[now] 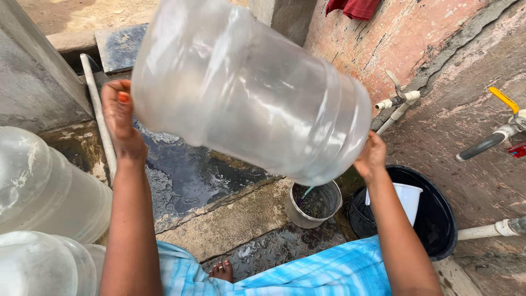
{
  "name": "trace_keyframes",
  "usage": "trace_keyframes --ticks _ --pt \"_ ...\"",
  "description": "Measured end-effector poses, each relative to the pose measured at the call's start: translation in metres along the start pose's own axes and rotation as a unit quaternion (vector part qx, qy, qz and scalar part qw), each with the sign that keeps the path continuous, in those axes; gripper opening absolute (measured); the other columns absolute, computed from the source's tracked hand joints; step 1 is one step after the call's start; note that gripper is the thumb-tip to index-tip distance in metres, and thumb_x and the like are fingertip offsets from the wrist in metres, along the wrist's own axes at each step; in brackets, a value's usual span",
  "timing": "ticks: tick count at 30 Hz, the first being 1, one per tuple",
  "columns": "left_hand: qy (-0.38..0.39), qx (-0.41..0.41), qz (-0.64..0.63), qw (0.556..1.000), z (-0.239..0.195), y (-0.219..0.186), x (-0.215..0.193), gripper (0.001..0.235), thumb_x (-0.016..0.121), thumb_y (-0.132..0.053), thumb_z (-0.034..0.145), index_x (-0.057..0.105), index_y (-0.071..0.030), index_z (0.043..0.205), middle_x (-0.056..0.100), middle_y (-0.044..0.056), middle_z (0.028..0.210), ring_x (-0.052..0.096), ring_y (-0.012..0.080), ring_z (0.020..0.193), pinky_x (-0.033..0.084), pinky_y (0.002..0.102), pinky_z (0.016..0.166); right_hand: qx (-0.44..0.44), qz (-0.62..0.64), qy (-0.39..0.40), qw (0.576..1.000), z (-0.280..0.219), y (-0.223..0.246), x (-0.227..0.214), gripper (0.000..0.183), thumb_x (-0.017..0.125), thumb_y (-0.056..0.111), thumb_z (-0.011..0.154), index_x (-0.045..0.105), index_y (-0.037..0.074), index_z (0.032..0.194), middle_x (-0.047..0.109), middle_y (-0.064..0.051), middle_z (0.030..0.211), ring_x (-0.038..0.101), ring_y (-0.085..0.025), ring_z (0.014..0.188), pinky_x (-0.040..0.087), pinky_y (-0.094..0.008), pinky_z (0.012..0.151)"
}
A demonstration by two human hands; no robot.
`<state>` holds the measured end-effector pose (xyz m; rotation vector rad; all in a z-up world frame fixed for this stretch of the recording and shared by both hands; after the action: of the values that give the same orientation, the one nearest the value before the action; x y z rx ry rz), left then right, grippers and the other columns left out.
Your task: The person washes a large plastic water jug by rinsing it several times, scrubbing the opening by hand, and pouring soapy water inside using a small container.
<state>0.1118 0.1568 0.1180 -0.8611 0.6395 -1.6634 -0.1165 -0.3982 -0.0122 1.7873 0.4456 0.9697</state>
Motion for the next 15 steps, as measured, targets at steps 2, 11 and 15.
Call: trace_keyframes --ticks 2,11,15 --pt "0.037 0.007 0.065 0.997 -0.006 -0.008 0.012 0.076 0.067 -0.066 0.096 0.06 0.002 0.129 0.065 0.012 0.114 0.064 0.0209 0.109 0.053 0.04 0.1 0.057 -0.05 -0.057 0.996 0.0 -0.022 -0.007 0.046 0.034 0.031 0.101 0.053 0.003 0.133 0.068 -0.016 0.114 0.071 -0.027 0.102 0.061 -0.051 0.09" --pt "0.104 -0.305 0.517 0.793 -0.027 0.085 -0.022 0.086 0.074 -0.076 0.074 0.076 0.005 0.102 0.072 0.028 0.107 0.07 0.0386 0.102 0.052 0.046 0.092 0.342 -0.328 0.004 0.881 -0.008 -0.147 -0.071 0.053 0.029 0.039 0.105 0.043 -0.002 0.135 0.063 -0.031 0.101 0.066 -0.027 0.067 0.056 -0.029 0.048" --pt "0.132 -0.349 0.564 0.737 -0.026 0.093 -0.031 0.088 0.077 -0.08 0.068 0.078 0.004 0.095 0.072 0.028 0.105 0.071 0.0381 0.099 0.053 0.045 0.09 0.338 -0.344 0.052 0.874 0.007 -0.169 -0.084 0.061 0.026 0.043 0.106 0.054 -0.007 0.128 0.064 -0.029 0.094 0.059 -0.022 0.057 0.046 -0.026 0.037"
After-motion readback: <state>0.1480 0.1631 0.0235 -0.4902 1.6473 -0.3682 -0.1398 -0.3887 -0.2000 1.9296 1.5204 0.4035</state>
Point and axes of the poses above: each hand's wrist, its own z-axis towards the middle knuckle, its own x-axis out of the palm, y = z × x, the point moved 6 cm from there along z, towards the middle knuckle
